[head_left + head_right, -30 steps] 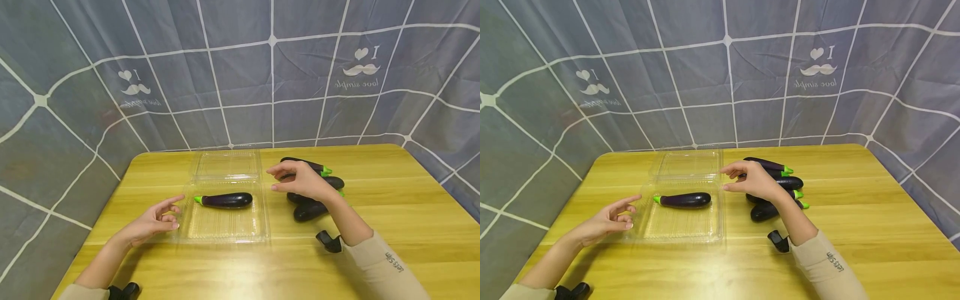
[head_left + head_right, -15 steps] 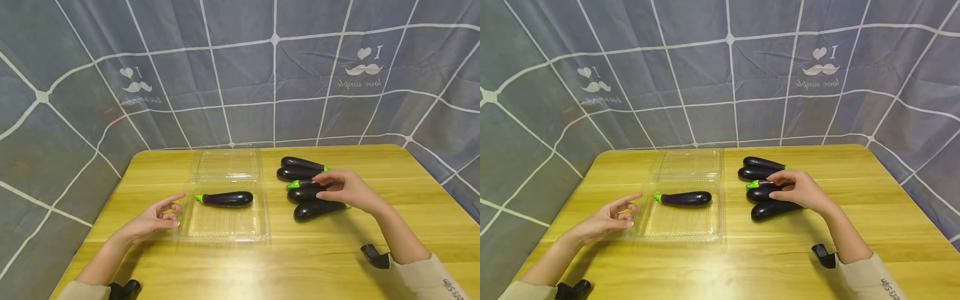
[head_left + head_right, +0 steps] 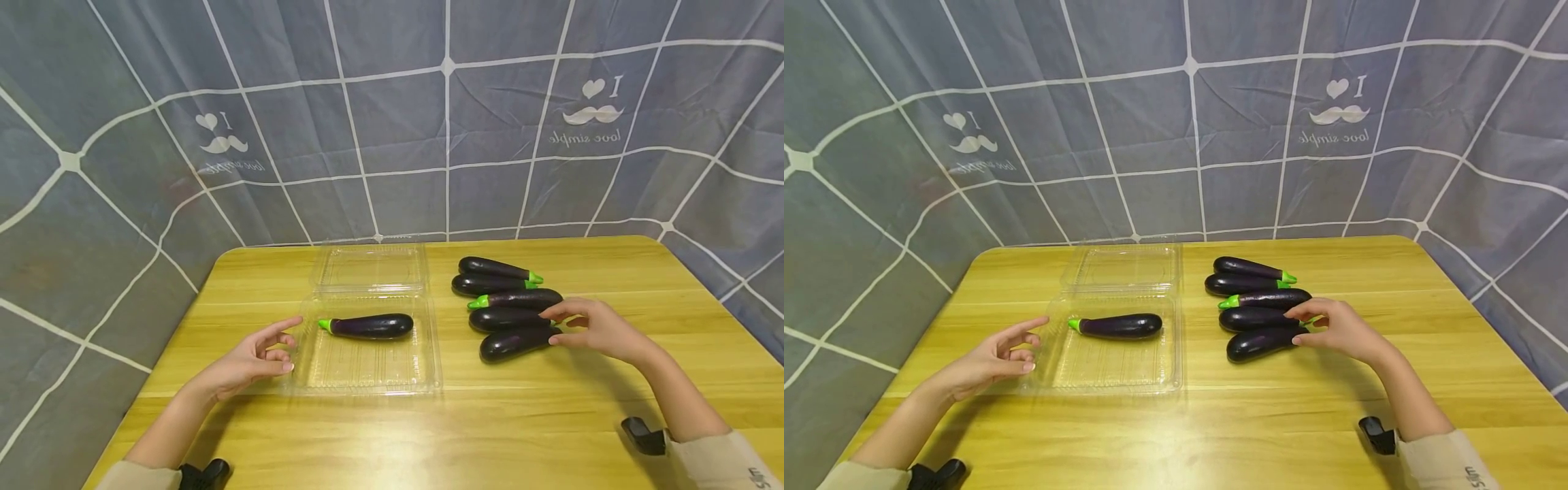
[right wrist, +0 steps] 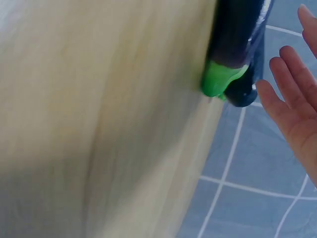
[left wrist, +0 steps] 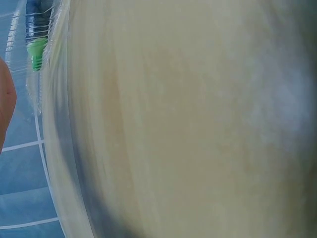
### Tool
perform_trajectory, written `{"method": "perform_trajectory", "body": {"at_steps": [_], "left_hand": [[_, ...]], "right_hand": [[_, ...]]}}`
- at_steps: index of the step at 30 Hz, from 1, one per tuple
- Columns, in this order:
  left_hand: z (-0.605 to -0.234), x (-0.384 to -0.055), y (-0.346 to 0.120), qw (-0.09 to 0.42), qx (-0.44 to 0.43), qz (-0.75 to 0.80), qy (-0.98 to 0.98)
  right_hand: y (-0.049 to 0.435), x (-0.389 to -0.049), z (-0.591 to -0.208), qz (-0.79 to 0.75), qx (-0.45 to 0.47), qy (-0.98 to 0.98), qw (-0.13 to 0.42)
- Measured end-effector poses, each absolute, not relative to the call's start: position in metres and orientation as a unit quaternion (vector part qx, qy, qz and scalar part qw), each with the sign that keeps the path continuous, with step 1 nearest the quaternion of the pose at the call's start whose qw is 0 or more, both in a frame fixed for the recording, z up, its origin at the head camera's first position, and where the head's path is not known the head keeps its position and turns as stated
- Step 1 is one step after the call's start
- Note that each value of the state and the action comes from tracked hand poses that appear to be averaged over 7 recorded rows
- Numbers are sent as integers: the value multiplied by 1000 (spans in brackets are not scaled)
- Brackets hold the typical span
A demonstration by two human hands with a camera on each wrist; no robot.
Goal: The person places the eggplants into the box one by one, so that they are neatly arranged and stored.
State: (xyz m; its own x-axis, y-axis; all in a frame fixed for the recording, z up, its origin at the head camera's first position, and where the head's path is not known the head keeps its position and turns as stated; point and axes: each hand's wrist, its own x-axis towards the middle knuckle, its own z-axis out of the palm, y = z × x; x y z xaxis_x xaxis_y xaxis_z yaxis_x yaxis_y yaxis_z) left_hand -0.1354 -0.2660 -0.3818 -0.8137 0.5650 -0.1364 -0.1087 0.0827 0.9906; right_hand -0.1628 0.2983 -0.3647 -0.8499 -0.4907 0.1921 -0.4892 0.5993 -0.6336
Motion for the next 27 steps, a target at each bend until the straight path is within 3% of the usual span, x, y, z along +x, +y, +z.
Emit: {"method": "perform_trajectory", "body": {"at_steps": [27], "left_hand": [[-385,-136,-267,255,175,657,688]], "right_hand": [[309,-170,-387,-328,-271,905,-9]]}}
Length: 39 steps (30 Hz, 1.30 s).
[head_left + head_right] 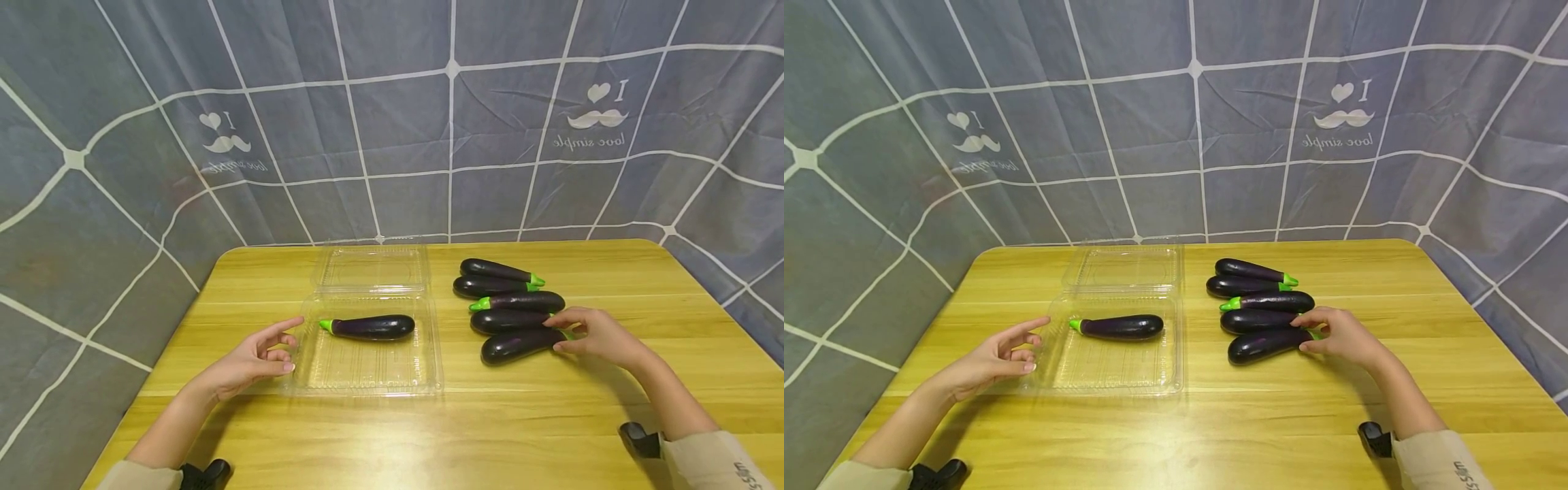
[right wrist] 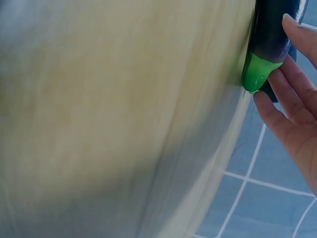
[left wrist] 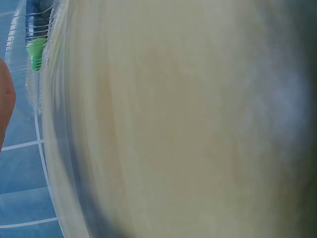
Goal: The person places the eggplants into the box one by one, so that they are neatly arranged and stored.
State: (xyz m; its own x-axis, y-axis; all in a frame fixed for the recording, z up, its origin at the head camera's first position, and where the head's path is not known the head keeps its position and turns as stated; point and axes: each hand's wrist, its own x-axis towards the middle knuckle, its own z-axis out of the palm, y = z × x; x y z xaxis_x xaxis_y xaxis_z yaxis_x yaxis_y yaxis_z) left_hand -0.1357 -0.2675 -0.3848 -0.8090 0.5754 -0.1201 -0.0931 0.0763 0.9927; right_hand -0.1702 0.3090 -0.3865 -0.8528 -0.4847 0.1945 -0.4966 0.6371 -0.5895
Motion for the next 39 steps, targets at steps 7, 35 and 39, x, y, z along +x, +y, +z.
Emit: {"method": "perform_trajectory", "body": {"at_steps": [7,35,39], "left_hand": [[-384,-135,-267,256,164,658,689],[-388,-136,-268,253,188,661,681],[-389,-136,-268,254,189,661,681]], "right_hand": [[308,-171,-389,333,276,-902,5],[306,-170,-392,336,295,-894,-28],[305,-170,-393,337,295,-893,-36]]}}
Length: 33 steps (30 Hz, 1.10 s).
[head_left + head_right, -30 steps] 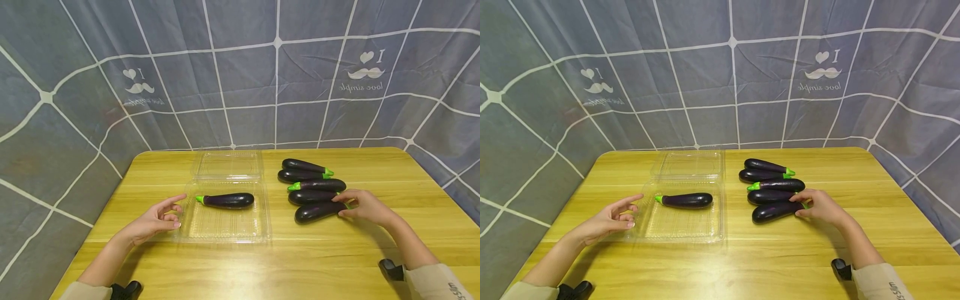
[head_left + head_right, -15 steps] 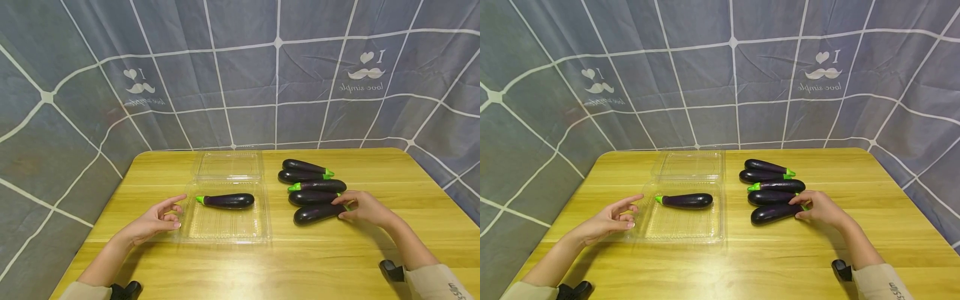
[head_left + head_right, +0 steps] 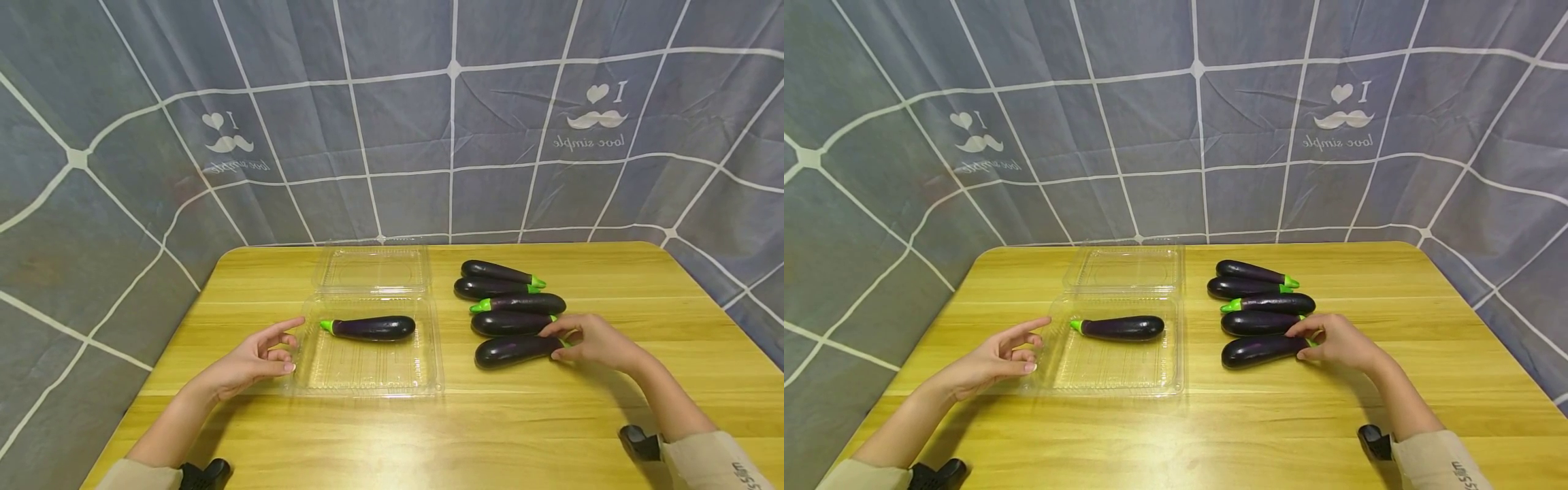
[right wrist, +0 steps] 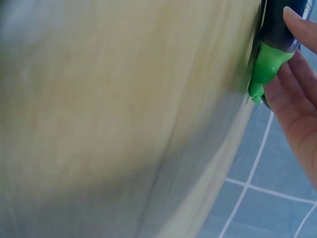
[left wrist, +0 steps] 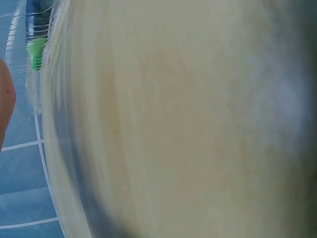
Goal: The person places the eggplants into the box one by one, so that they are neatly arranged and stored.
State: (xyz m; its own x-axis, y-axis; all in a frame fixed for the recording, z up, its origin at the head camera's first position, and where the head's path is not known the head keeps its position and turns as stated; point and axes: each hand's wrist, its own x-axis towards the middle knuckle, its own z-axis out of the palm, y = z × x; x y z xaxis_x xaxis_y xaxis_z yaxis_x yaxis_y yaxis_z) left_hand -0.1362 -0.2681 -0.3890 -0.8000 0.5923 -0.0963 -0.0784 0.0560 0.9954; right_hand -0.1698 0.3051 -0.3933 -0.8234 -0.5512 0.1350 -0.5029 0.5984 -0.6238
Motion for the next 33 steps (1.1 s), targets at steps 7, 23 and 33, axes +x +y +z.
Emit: {"method": "perform_trajectory", "body": {"at_steps": [7,23,33], "left_hand": [[-388,-136,-268,256,182,659,684],[-389,-136,-268,252,187,660,682],[-388,-136,-268,254,185,659,683]], "right_hand": [[303,-168,-390,-348,-295,888,56],[296,-167,-384,-375,-317,869,59],[292,-167,-380,-385,-322,863,51]]}}
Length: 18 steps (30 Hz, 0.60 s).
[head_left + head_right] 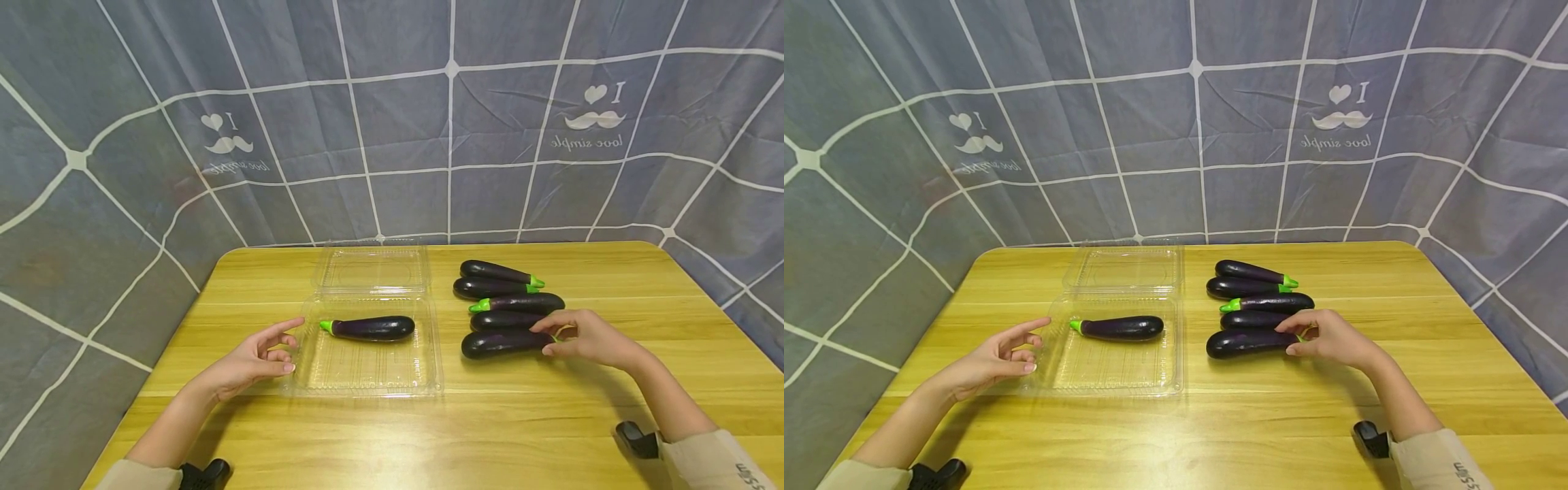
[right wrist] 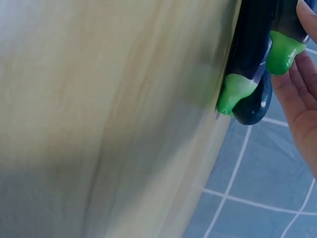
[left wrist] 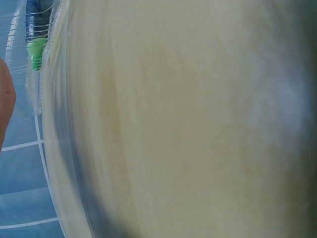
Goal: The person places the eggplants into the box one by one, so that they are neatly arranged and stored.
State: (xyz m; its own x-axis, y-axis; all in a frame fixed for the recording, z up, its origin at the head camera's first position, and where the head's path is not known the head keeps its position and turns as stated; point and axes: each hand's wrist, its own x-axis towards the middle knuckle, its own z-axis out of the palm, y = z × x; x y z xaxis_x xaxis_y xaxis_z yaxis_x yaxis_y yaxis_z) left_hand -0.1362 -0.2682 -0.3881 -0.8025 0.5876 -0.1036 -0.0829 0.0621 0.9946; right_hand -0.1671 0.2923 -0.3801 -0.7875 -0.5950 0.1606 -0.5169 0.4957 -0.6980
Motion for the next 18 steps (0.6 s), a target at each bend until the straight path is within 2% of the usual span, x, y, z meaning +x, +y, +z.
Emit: {"method": "perform_trajectory", "body": {"at_steps": [12,18], "left_hand": [[-387,-136,-267,255,176,660,684],[-386,-136,-267,255,171,657,688]], "right_hand": [[282,-167,-368,-383,-333,861,26],[275,-168,-362,-376,-326,867,33]]}}
